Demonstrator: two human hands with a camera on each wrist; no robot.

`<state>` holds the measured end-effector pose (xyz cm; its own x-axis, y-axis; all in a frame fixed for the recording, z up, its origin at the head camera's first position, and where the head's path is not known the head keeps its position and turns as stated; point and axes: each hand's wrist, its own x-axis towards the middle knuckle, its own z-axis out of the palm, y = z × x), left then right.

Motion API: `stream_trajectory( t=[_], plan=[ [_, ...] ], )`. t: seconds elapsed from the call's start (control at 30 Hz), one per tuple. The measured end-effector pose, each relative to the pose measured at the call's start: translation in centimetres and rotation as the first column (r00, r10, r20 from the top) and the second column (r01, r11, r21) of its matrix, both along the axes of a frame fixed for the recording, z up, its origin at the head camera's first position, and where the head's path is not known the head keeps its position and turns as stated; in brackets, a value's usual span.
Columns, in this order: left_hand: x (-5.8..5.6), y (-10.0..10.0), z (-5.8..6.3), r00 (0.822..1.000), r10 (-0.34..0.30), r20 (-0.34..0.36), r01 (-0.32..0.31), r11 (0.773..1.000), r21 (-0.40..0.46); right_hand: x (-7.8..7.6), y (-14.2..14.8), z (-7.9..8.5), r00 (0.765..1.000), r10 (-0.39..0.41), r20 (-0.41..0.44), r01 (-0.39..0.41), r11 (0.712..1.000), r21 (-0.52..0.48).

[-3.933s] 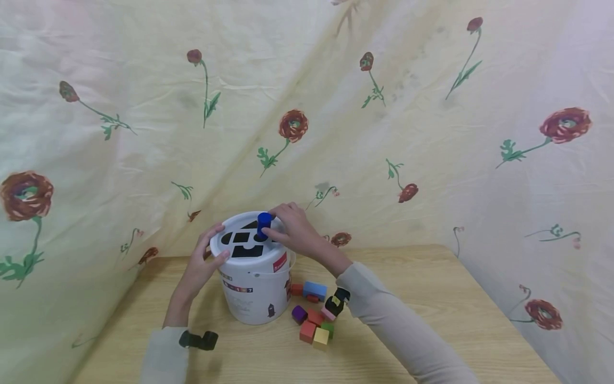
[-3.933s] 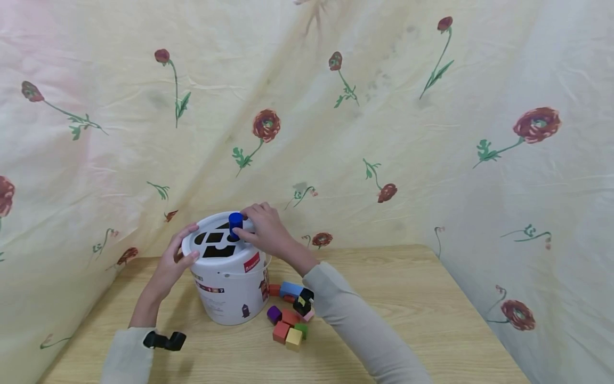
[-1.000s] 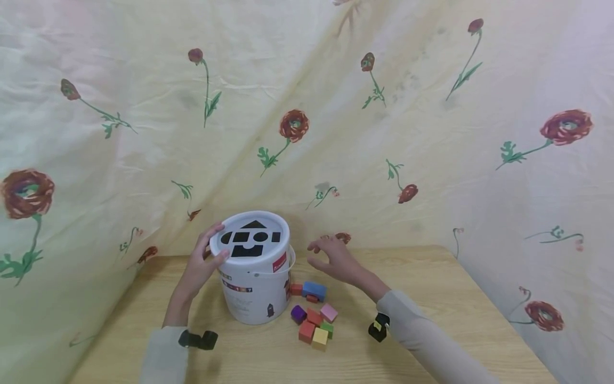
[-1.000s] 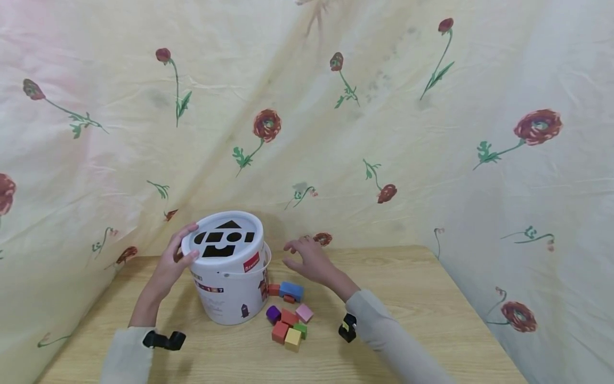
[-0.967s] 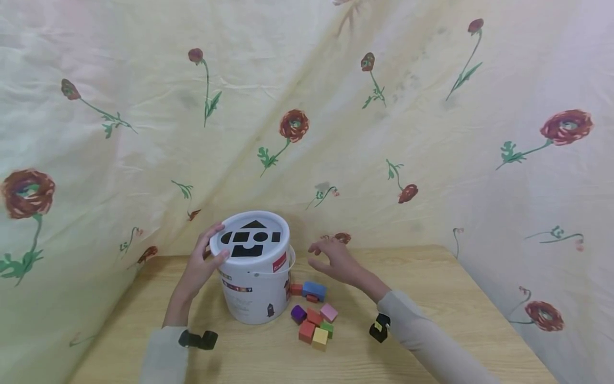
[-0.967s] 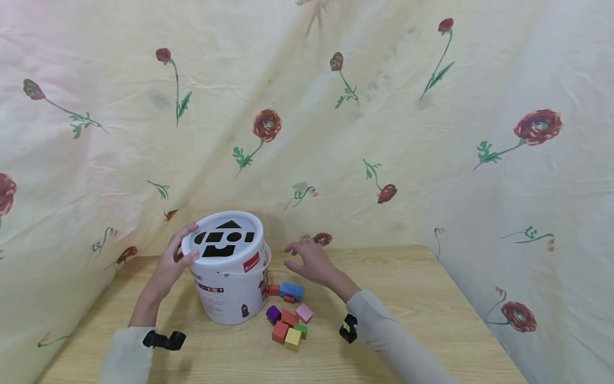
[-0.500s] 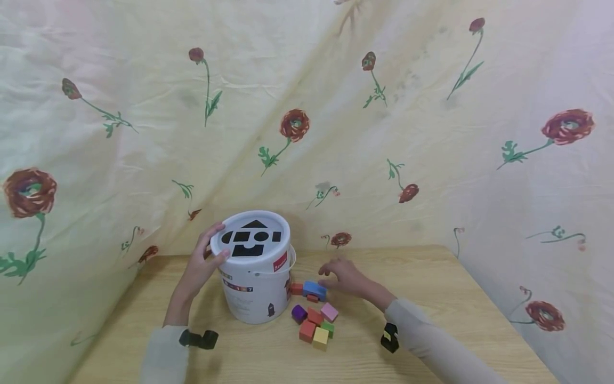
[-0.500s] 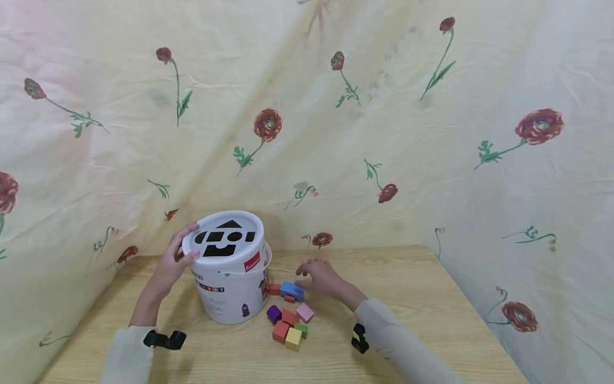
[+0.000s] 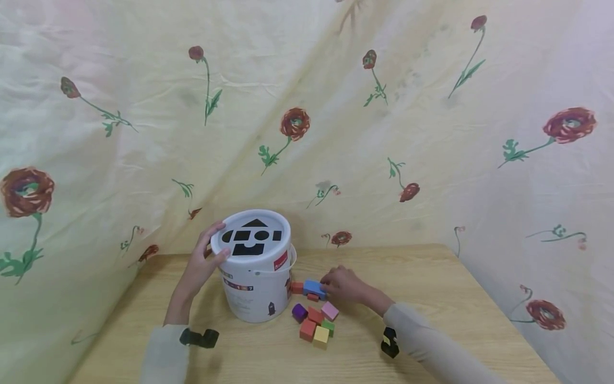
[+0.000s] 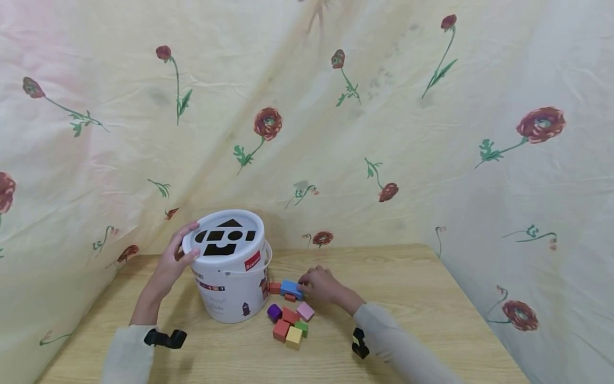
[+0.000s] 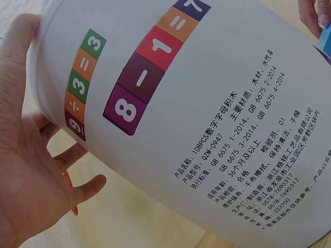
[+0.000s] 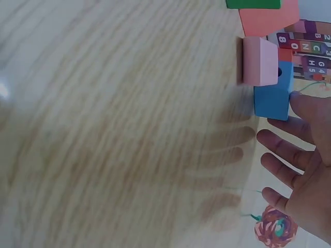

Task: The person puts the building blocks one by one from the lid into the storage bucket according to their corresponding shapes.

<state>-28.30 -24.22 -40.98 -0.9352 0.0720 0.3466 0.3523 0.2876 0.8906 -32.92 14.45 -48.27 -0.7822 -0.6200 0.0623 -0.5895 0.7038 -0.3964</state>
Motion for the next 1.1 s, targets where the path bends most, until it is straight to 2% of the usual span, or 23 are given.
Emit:
stream_trajectory(
  t=[0.3, 0.57, 0.73, 0.93, 1.1],
  plan=[
    [0.1, 0.0, 0.3, 1.000, 0.004, -0.003, -0.004, 1.000, -0.001, 0.3, -0.3, -0.4, 1.000, 0.014, 0.023, -0.013, 0.999, -0.047],
    [0.2, -0.1, 0.3, 1.000, 0.004, 0.000, -0.004, 1.000, 0.004, 0.9, -0.6, -0.2, 0.997, 0.059, -0.038, -0.060, 0.998, -0.012],
    [0.1, 0.0, 0.2, 1.000, 0.004, 0.005, -0.004, 1.000, 0.002, 1.4, -1.0, -0.2, 0.999, 0.040, -0.029, -0.040, 0.999, -0.021],
    [0.1, 0.0, 0.1, 1.000, 0.004, 0.002, -0.004, 1.000, 0.003, 2.1, -1.6, 0.1, 1.000, -0.003, 0.021, 0.004, 0.999, -0.048],
    [0.1, 0.0, -0.1, 1.000, -0.001, -0.004, 0.001, 1.000, 0.008, 2.6, -2.0, 0.5, 1.000, -0.021, 0.002, 0.021, 0.999, -0.048]
  ],
)
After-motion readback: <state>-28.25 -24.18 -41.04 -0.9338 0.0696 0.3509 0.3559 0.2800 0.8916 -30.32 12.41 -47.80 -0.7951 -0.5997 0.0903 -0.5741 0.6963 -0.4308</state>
